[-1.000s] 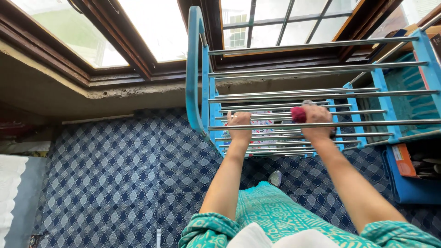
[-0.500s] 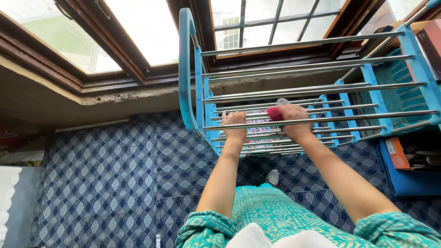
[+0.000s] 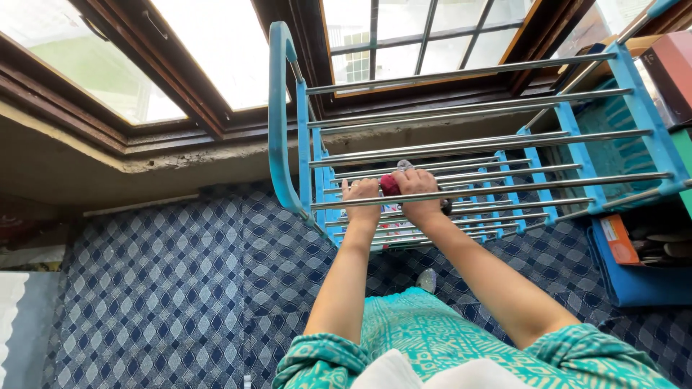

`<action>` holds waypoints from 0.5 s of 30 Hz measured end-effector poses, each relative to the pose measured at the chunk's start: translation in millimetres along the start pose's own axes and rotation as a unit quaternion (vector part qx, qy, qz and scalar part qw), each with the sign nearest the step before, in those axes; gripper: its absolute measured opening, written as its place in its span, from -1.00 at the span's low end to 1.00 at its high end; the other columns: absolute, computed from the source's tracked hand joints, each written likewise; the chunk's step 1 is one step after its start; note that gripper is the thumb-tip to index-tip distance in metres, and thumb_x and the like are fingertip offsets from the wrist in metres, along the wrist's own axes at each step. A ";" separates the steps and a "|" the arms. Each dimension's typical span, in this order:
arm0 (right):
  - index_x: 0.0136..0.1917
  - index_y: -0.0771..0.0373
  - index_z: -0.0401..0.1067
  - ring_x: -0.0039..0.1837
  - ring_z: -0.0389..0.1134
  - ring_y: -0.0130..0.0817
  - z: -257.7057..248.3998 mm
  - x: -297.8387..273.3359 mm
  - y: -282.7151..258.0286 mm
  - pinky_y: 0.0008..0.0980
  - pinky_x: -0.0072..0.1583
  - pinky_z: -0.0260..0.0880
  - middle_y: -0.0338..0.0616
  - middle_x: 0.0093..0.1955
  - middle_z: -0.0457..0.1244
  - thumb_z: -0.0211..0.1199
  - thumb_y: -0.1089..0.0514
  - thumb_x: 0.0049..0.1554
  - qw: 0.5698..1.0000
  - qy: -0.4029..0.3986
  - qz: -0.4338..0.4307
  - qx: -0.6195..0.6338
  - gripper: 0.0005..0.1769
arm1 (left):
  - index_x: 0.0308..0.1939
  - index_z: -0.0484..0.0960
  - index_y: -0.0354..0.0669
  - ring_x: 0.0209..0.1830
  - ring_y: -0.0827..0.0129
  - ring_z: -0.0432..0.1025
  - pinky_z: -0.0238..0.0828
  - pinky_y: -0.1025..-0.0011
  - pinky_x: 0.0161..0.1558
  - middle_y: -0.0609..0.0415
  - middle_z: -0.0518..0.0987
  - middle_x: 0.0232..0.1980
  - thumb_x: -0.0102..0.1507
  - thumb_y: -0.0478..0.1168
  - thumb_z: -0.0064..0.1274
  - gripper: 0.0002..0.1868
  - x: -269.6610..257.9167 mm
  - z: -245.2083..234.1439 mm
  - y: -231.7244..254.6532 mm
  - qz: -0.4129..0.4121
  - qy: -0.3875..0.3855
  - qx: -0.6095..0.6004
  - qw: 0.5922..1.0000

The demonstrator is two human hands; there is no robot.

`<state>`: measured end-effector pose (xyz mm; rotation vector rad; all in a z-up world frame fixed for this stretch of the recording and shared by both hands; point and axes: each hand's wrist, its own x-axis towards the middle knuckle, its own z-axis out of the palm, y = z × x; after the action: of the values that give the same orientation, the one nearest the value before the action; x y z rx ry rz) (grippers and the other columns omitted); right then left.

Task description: The person places a shoebox on a stack of boxes, then retrieves a cloth and wipes the metal bars and blue plastic frame of a shoe rack. The person systematically cleans the rack's bars and frame with the cloth.

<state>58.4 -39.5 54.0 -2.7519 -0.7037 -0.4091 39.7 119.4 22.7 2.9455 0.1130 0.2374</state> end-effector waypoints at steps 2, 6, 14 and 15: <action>0.12 0.09 0.45 0.09 0.37 -0.06 -8.4 0.3 1.0 -0.06 0.19 0.34 -0.09 -0.04 0.34 0.28 0.26 0.00 0.999 -0.003 -0.020 0.028 -0.62 | -0.26 0.68 0.00 -0.03 0.20 0.55 0.17 -0.02 0.39 0.09 0.67 -0.17 0.27 -0.28 0.01 -0.87 -1.3 -3.3 -1.6 0.004 -0.002 -0.002 1.000; 0.19 0.06 0.43 0.15 0.37 -0.08 -23.0 -12.9 49.6 -0.05 0.25 0.33 -0.10 0.01 0.35 0.31 0.22 0.05 0.998 -0.043 -0.017 0.039 -0.59 | -0.26 0.68 0.02 0.01 0.21 0.55 0.16 -0.04 0.40 0.11 0.67 -0.17 0.23 -0.31 0.03 -0.86 -0.8 -7.2 1.8 0.006 -0.002 -0.012 1.000; 0.16 0.06 0.44 0.22 0.31 -0.04 -27.6 -27.7 75.1 -0.02 0.28 0.26 -0.11 0.05 0.33 0.27 0.29 0.01 0.998 -0.019 0.059 0.006 -0.58 | -0.22 0.66 -0.06 0.02 0.20 0.54 0.08 -0.14 0.38 0.06 0.66 -0.14 0.08 -0.31 0.11 -0.81 2.7 -21.4 32.6 0.071 -0.006 0.033 0.997; 0.16 0.05 0.45 0.22 0.30 -0.05 -24.3 -27.2 73.8 -0.03 0.29 0.25 -0.12 0.05 0.32 0.25 0.31 0.01 0.998 -0.020 0.063 0.004 -0.57 | -0.22 0.66 -0.08 0.03 0.21 0.54 0.06 -0.17 0.36 0.04 0.66 -0.16 0.00 -0.32 0.13 -0.74 3.3 -25.9 42.1 0.120 0.015 0.040 0.992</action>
<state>67.4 -121.3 53.3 -2.7862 -0.5350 -0.3234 41.2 83.1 56.3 3.0332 -0.2341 0.3187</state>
